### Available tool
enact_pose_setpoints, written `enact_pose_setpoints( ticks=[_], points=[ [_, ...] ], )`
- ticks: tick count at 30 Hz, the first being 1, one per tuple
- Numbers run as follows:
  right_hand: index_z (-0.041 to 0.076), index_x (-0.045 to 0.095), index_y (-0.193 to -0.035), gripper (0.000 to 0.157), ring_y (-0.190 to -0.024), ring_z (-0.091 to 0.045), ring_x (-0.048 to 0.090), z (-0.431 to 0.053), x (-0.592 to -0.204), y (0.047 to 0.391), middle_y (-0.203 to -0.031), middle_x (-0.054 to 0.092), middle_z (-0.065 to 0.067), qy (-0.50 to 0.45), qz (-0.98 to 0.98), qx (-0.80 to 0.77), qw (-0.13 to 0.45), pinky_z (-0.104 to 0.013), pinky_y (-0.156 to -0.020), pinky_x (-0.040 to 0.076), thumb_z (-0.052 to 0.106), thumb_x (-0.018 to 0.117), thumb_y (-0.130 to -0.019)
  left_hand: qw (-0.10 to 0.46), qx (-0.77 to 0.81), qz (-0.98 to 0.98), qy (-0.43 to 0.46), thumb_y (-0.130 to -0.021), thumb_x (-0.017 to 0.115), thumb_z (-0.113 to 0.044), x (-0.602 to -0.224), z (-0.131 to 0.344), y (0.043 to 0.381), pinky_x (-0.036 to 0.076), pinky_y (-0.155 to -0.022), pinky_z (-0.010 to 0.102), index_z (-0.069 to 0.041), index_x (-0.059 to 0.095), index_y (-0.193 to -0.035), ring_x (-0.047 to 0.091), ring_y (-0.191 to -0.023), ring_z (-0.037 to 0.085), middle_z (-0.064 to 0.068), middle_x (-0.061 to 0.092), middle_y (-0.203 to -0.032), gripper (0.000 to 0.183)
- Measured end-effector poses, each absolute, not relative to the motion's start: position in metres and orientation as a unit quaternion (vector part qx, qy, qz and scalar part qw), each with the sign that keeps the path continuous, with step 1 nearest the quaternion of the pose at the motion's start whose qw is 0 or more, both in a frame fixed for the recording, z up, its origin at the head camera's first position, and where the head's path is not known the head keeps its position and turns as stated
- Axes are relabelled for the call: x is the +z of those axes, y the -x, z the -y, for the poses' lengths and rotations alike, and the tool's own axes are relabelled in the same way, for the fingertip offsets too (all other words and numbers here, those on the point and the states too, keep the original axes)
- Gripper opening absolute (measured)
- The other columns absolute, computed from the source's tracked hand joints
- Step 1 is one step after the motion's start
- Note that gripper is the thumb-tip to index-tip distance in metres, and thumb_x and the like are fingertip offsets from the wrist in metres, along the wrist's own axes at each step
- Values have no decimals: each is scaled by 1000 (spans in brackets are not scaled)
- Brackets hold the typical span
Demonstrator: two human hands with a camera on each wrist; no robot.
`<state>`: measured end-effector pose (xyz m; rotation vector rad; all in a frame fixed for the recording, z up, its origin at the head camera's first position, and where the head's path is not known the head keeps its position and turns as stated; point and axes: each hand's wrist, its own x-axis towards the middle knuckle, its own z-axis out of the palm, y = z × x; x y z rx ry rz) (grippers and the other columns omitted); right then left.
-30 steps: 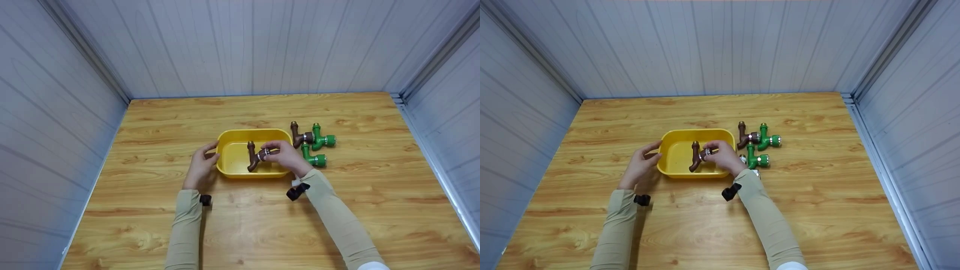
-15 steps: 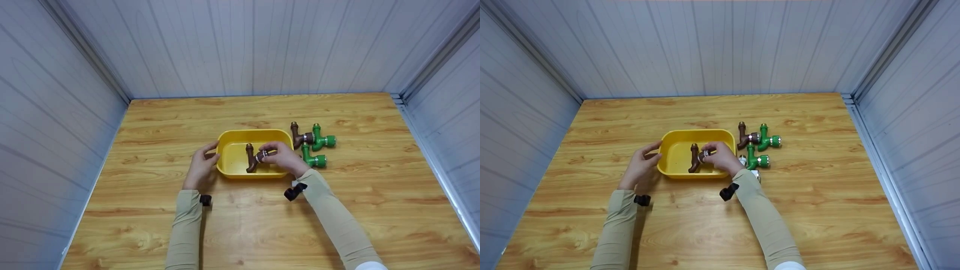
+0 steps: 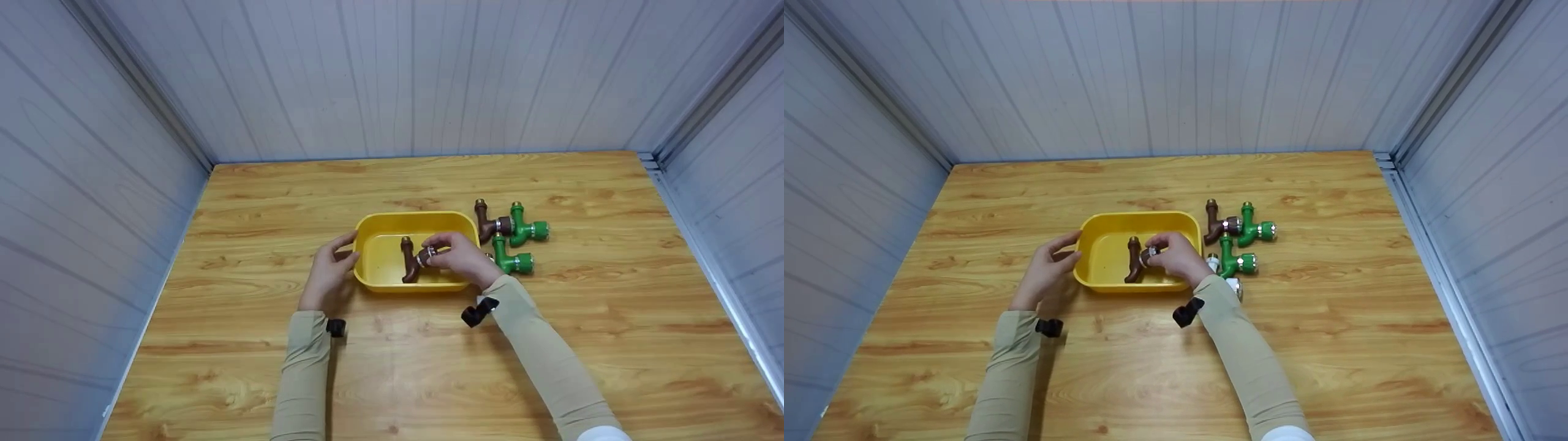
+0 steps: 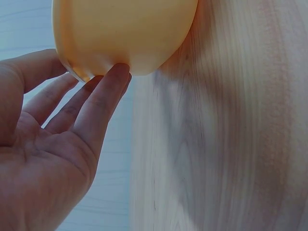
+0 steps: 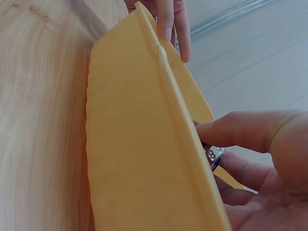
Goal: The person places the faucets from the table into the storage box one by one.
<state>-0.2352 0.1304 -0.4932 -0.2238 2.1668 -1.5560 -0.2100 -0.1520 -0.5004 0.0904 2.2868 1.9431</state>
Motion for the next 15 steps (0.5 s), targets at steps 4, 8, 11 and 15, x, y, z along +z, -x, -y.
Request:
enact_pose_setpoints(
  ticks=[4,8,11,15],
  points=[
    [-9,54,-124,41,-93,-21,56,-130,-493,236,-123,54,-24,72,-781,-572,240,-29,-78,50,-5,65,-85,53,640,-766,-24,-93,58,1,-517,154,217,53,-85,34,1,49,-137,56,-112,35,22,48,-137,45],
    [-7,54,-125,43,-92,-21,57,-130,-502,240,-121,55,-22,62,-781,-574,238,-36,-82,52,-2,67,-84,55,638,-768,-20,-93,59,1,-522,154,219,52,-86,34,-1,50,-138,57,-112,34,20,48,-137,45],
    [-6,55,-124,41,-91,-22,58,-128,-503,240,-117,56,-20,46,-780,-576,240,-40,-85,52,-1,67,-85,55,636,-769,-19,-93,59,1,-522,154,219,52,-87,34,-1,50,-138,56,-113,34,20,48,-138,45],
    [-7,55,-123,34,-90,-21,59,-126,-503,242,-112,58,-18,13,-765,-594,247,-38,-85,52,6,60,-92,52,637,-769,-20,-93,59,1,-523,155,219,52,-87,34,-1,50,-137,57,-112,34,20,48,-137,45]
  ],
)
